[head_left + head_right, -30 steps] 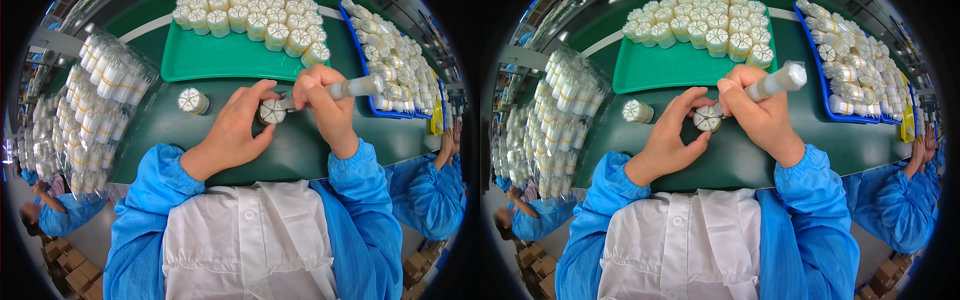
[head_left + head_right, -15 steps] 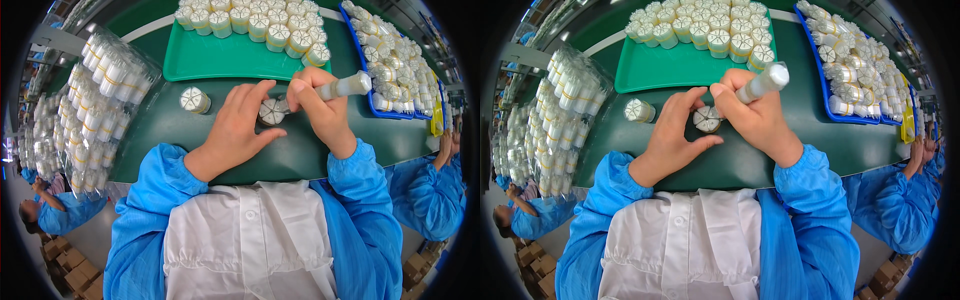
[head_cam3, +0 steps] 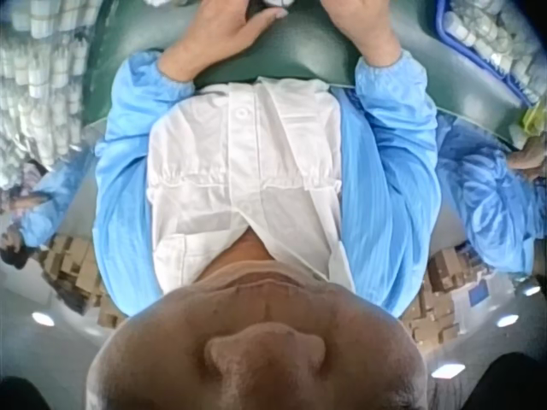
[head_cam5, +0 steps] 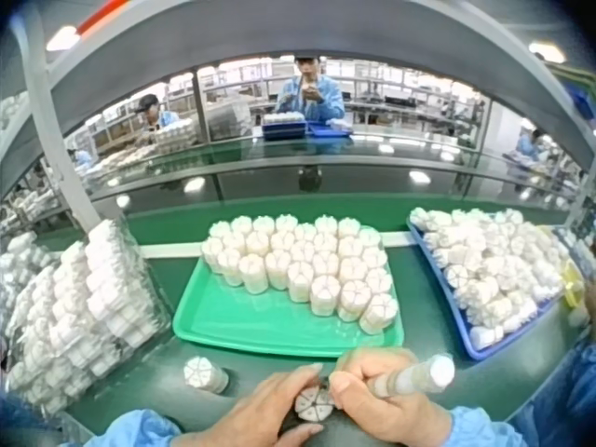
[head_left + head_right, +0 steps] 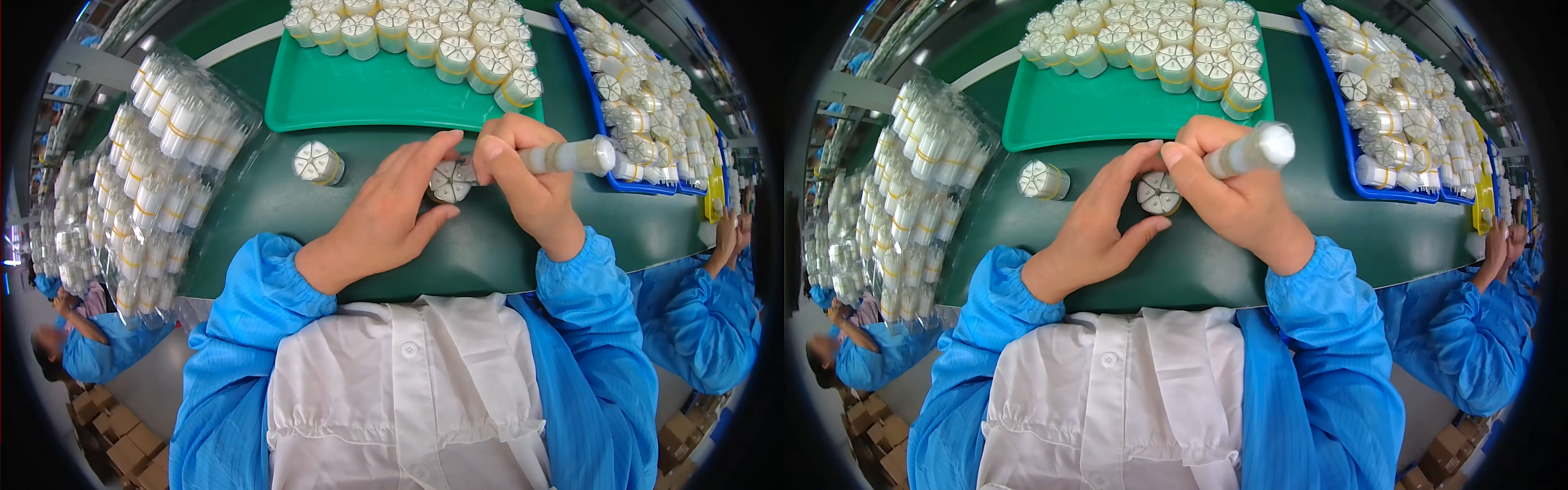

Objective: The person repeatedly picks up small cylindrical candles from a green tray, uses a handheld tool to press or adjust the wick area on the top surface, and places the finished candles into a clear plastic packaging tray. The process is repetitive and performed at a steady pace on a green workbench.

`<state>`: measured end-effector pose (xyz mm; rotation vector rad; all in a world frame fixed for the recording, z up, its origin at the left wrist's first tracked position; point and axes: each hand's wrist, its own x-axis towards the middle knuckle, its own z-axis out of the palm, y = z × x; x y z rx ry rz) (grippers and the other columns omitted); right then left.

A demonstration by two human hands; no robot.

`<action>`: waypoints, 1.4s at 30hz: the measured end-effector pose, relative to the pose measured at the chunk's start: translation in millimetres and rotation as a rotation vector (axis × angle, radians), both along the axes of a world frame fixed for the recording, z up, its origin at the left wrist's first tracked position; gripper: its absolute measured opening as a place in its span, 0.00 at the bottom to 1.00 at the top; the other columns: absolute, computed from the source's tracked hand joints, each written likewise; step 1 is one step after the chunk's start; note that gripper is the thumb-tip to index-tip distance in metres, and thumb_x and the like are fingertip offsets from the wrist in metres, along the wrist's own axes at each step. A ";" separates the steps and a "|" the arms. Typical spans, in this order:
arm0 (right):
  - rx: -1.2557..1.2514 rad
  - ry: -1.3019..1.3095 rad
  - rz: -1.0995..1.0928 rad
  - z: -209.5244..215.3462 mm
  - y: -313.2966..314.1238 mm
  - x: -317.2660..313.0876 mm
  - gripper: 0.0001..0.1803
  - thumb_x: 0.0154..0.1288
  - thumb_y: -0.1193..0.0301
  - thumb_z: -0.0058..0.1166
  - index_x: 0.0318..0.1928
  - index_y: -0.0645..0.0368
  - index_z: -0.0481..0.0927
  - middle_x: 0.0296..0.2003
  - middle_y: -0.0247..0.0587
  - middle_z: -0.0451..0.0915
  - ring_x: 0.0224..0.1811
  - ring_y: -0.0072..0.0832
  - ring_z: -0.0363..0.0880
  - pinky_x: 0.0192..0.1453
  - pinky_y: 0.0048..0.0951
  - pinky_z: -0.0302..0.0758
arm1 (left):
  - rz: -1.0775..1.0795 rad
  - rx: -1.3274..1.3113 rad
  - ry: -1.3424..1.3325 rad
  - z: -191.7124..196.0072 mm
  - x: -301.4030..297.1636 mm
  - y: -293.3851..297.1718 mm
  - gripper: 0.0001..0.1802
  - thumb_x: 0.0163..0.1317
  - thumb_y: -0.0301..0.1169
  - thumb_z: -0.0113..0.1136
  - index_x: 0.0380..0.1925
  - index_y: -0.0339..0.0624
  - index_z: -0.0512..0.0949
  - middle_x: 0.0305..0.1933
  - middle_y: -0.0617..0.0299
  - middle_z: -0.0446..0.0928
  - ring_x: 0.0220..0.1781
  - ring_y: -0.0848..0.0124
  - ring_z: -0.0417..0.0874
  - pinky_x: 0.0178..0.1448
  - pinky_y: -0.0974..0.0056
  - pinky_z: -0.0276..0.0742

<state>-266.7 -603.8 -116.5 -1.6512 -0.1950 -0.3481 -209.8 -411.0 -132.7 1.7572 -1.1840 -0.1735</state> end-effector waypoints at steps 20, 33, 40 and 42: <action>0.066 0.014 -0.136 -0.3 14.1 4.2 0.14 0.73 0.73 0.51 0.26 0.58 0.69 0.22 0.33 0.74 0.25 0.18 0.70 0.30 0.23 0.68 | 0.611 0.333 -0.240 34.9 3.2 106.5 0.40 0.50 0.25 0.68 0.65 0.40 0.64 0.51 0.50 0.71 0.48 0.55 0.77 0.52 0.58 0.77; -0.104 0.062 -0.162 -20.8 6.4 1.9 0.16 0.75 0.71 0.47 0.26 0.58 0.68 0.21 0.35 0.71 0.24 0.19 0.66 0.30 0.23 0.61 | 0.726 0.239 -0.365 61.9 12.1 137.7 0.23 0.61 0.39 0.66 0.52 0.41 0.74 0.41 0.51 0.73 0.42 0.53 0.78 0.45 0.54 0.76; -0.098 0.064 -0.127 -17.1 15.2 -4.9 0.16 0.75 0.71 0.46 0.26 0.58 0.68 0.21 0.35 0.72 0.24 0.20 0.66 0.30 0.24 0.62 | 1.386 0.357 -0.510 125.4 40.1 319.7 0.24 0.63 0.43 0.66 0.53 0.39 0.79 0.37 0.59 0.77 0.38 0.71 0.76 0.41 0.65 0.73; -0.124 0.047 -0.110 -16.6 15.7 -6.6 0.16 0.75 0.71 0.46 0.26 0.58 0.68 0.21 0.36 0.72 0.24 0.20 0.66 0.30 0.24 0.63 | 1.482 0.639 -0.550 127.6 55.5 361.1 0.24 0.63 0.46 0.64 0.50 0.39 0.80 0.42 0.48 0.79 0.42 0.54 0.82 0.48 0.54 0.78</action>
